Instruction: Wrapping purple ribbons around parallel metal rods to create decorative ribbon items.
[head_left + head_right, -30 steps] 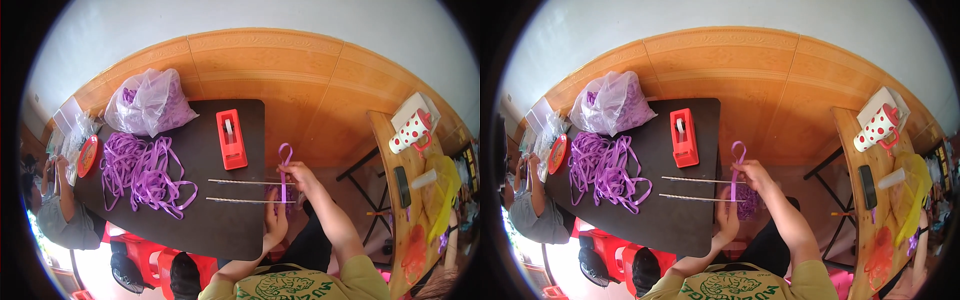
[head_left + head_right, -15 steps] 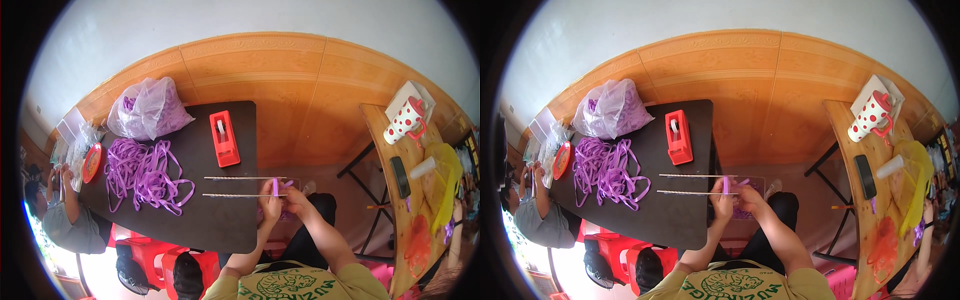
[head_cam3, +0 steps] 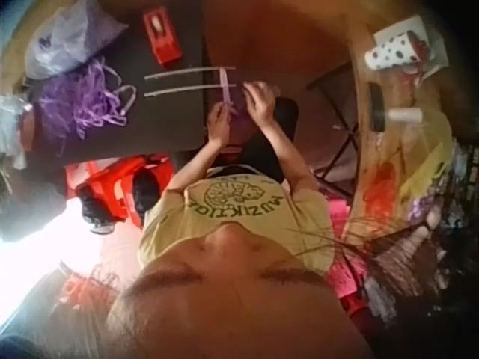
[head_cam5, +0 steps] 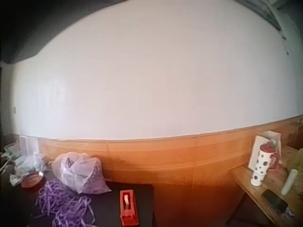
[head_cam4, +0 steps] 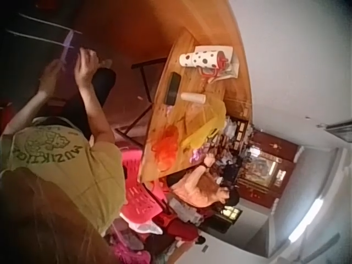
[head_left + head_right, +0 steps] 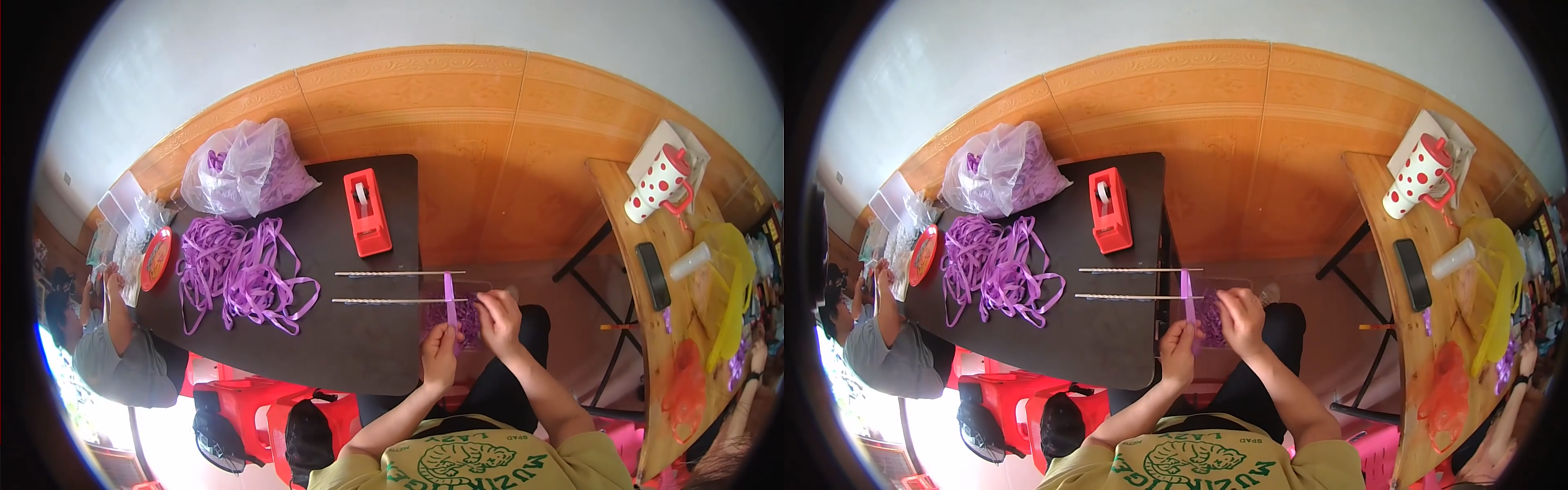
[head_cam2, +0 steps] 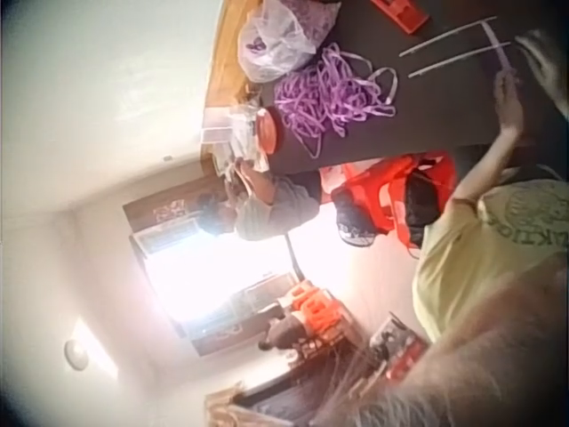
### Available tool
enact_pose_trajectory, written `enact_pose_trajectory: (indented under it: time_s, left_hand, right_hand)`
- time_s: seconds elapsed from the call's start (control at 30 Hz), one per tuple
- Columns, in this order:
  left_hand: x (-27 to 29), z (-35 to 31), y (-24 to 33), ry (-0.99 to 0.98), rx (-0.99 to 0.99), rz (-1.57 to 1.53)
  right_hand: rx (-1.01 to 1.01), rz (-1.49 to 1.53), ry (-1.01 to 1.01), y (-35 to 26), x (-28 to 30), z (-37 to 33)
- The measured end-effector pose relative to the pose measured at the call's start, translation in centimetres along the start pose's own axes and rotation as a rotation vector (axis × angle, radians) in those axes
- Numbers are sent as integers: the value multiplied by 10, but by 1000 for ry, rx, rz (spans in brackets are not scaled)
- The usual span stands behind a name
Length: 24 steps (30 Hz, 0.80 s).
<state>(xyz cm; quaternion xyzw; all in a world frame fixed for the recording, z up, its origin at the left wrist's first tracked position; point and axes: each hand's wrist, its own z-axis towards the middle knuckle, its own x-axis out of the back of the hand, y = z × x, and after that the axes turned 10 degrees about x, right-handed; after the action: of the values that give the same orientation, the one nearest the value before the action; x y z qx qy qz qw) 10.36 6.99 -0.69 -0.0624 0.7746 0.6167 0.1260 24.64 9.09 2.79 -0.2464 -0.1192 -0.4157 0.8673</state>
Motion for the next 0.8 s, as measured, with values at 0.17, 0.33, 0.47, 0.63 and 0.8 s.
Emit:
enact_pose_trajectory:
  time_s: [0.17,0.33,0.47,0.63,0.8]
  left_hand:
    - [1,-22,19,-71,263,-223]
    - [2,-30,36,-95,384,-285]
    - [3,-31,29,-77,296,-236]
    - [5,-37,25,-98,271,-171]
    - [12,-50,19,-126,293,-138]
  right_hand:
    - [346,-25,-128,0,1,9]
    - [481,-60,-185,-6,0,13]
    - [526,-62,-177,-10,2,14]
    - [619,-30,-242,-13,3,17]
    - [660,-47,-238,-13,4,16]
